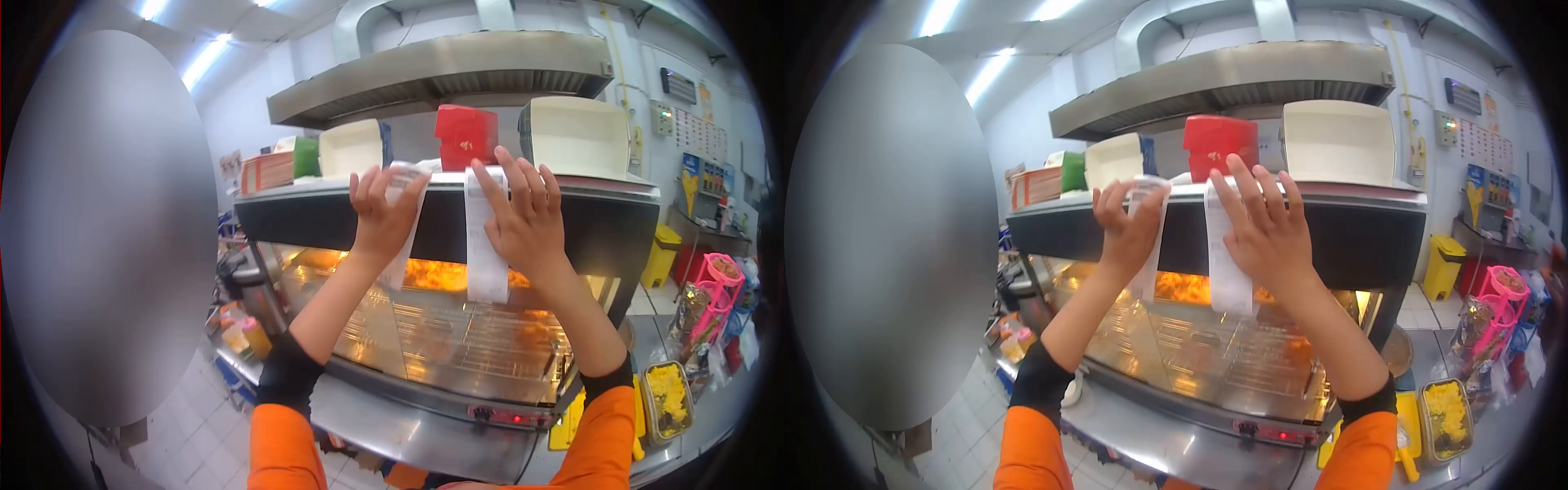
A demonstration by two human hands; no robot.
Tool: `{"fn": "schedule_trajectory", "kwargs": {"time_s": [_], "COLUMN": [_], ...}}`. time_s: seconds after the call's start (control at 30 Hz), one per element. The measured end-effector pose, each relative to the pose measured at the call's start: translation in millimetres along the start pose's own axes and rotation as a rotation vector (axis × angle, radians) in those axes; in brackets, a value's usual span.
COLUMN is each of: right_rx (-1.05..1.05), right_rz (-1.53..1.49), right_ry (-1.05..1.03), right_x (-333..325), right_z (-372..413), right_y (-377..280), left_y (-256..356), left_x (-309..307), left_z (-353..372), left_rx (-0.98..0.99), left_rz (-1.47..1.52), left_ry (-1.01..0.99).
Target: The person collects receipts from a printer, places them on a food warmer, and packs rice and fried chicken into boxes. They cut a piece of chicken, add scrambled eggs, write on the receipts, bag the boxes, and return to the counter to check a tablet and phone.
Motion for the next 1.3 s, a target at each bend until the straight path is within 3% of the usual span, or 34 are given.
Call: {"fn": "schedule_trajectory", "kwargs": {"time_s": [0.03,0.1,0.13,0.23,0.4,0.57,0.67,0.93,1.03,1.13,1.3], "right_rx": [-0.017,-0.039,-0.07,-0.105,0.027,0.069,0.037,0.066,0.044,0.018,0.011], "right_rz": [0.025,0.009,-0.054,-0.194,-0.297,-0.261,-0.197,-0.068,-0.028,-0.031,-0.029], "right_ry": [-0.05,-0.123,-0.152,-0.168,-0.282,-0.409,-0.365,-0.311,-0.298,-0.284,-0.27], "right_x": [2,6,10,7,6,15,15,12,10,9,10], "right_z": [0,0,2,-3,-12,-24,-28,-22,-26,-27,-25], "right_y": [-3,-7,-9,-13,-21,-34,-43,-45,-51,-55,-54], "left_y": [-3,-7,-13,-21,-26,-43,-51,-58,-55,-53,-51], "left_x": [-3,12,8,11,3,16,16,16,2,10,5], "left_z": [-2,-6,-12,-7,1,0,2,5,3,6,9], "left_rx": [0.001,-0.01,-0.068,-0.062,0.177,0.117,0.046,0.057,0.166,0.081,0.08], "left_rz": [0.013,0.37,0.549,0.684,0.602,0.919,1.001,0.937,0.782,0.954,0.819], "left_ry": [0.019,-0.252,-0.204,-0.229,-0.194,-0.196,-0.183,-0.185,-0.097,-0.123,-0.052]}}
Point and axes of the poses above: each hand's wrist, its own z-axis away from the middle knuckle, its own x-axis out of the palm, y = z × x, the point moved 9 cm from there along -z, towards the middle knuckle, and after that the axes turned 7 degrees about x, right-handed, at the moved point
